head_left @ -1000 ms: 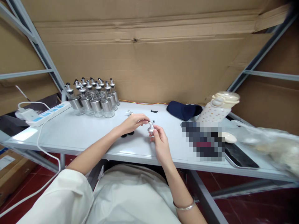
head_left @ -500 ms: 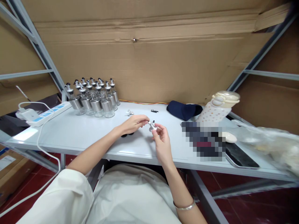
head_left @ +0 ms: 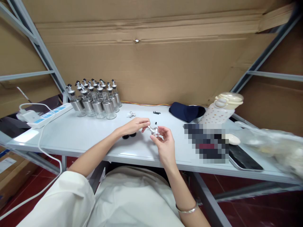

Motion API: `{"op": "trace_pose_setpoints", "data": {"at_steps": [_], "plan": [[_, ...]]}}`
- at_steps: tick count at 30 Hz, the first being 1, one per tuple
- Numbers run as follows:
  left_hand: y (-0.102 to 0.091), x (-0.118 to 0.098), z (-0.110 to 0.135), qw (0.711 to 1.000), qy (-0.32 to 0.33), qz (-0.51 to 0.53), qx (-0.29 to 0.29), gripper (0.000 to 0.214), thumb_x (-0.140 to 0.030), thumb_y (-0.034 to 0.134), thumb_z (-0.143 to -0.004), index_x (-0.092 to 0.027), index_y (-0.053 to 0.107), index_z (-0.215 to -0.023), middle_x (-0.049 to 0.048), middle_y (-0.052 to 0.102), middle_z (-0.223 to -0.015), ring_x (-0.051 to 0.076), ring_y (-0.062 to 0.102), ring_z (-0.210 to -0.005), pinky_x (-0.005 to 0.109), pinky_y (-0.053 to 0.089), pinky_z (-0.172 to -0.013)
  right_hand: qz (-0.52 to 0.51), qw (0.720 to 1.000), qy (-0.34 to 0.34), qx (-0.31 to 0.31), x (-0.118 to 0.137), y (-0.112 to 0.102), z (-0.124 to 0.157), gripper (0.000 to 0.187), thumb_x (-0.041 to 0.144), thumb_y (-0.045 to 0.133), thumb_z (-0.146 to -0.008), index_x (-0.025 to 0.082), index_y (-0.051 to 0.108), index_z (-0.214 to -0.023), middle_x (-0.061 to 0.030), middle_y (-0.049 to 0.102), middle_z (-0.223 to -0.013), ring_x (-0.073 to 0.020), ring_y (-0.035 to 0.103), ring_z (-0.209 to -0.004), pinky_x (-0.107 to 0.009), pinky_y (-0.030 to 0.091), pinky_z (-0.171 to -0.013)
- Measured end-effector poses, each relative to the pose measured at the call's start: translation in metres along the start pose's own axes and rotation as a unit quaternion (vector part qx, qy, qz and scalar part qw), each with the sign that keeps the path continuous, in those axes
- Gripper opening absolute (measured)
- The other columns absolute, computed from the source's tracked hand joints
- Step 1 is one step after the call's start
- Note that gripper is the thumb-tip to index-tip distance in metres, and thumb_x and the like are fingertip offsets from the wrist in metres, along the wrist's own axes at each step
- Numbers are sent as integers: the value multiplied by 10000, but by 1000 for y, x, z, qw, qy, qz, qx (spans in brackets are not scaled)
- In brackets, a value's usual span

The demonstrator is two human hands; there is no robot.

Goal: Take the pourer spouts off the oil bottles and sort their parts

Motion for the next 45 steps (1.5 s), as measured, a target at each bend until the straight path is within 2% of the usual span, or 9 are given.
{"op": "trace_pose_setpoints", "data": {"at_steps": [6, 13, 17, 21, 24, 28, 34, 41, 45], "plan": [[2, 0, 0, 1000, -11, 12, 5, 409, -462, 370, -895, -165, 411, -616, -41, 426, -574, 96, 400, -566, 231, 337, -622, 31, 999, -9, 6, 1, 0, 0, 342, 244, 706, -603, 219, 551, -906, -25, 570, -929, -170, 519, -853, -272, 428, -660], [-5, 2, 1, 999, -38, 15, -19, 480, -512, 404, -863, -159, 396, -538, -45, 384, -495, 73, 324, -479, 230, 281, -527, 58, 993, 21, 105, -5, 15, 2, 323, 402, 581, -776, 223, 580, -1045, -34, 637, -878, -176, 571, -801, -311, 430, -729], [-6, 2, 1, 999, -39, 10, -12, 477, -520, 438, -844, -154, 426, -538, -41, 411, -499, 73, 345, -487, 225, 293, -530, 75, 991, 25, 112, -6, 17, 2, 338, 424, 595, -762, 220, 603, -1032, -36, 636, -894, -174, 566, -785, -301, 439, -707], [-11, 3, 3, 998, -43, 8, 34, 481, -558, 367, -863, -155, 483, -628, -26, 485, -549, 93, 430, -541, 226, 353, -581, 92, 989, 37, 108, -8, 18, 3, 315, 409, 651, -710, 209, 589, -945, -5, 591, -810, -140, 528, -664, -282, 430, -649], [-20, 15, 8, 992, -95, -26, 74, 469, -571, 342, -866, -156, 516, -734, -16, 521, -594, 110, 479, -568, 233, 377, -592, 79, 994, 37, 73, -7, 13, 2, 308, 426, 645, -709, 207, 565, -910, -17, 599, -851, -146, 534, -705, -286, 429, -675], [-30, 33, 19, 976, -149, -104, 120, 344, -431, 690, -657, -166, 555, -830, -8, 586, -765, 111, 522, -637, 202, 376, -570, 46, 997, 49, 35, -8, 8, 1, 311, 449, 641, -702, 206, 544, -870, -26, 629, -824, -162, 560, -718, -300, 433, -682], [-26, 43, 24, 972, -144, -73, 169, 269, -183, 717, -546, -172, 610, -793, -34, 590, -701, 113, 534, -632, 194, 401, -572, -11, 998, 52, 42, -10, 10, 2, 268, 394, 662, -695, 217, 510, -827, -21, 644, -820, -183, 621, -766, -316, 446, -715], [-27, 20, 15, 991, -85, 43, 92, 263, -221, 684, -678, -149, 639, -927, 0, 635, -717, 105, 577, -657, 212, 433, -630, 12, 998, 30, 52, -2, 10, 3, 218, 381, 673, -692, 197, 565, -739, -8, 605, -801, -150, 569, -744, -280, 436, -713], [-24, 8, 12, 985, -81, 146, 46, 273, -227, 741, -642, -130, 624, -868, 34, 662, -804, 124, 615, -732, 272, 475, -734, 23, 999, 11, 38, 3, 7, 3, 201, 394, 615, -751, 200, 587, -795, 6, 590, -733, -131, 523, -663, -264, 415, -652]]}}
Point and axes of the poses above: each hand's wrist, its own z-axis away from the middle knuckle, its own y-axis out of the palm, x = y × z, the point moved 7 cm from there along -z, towards the middle knuckle
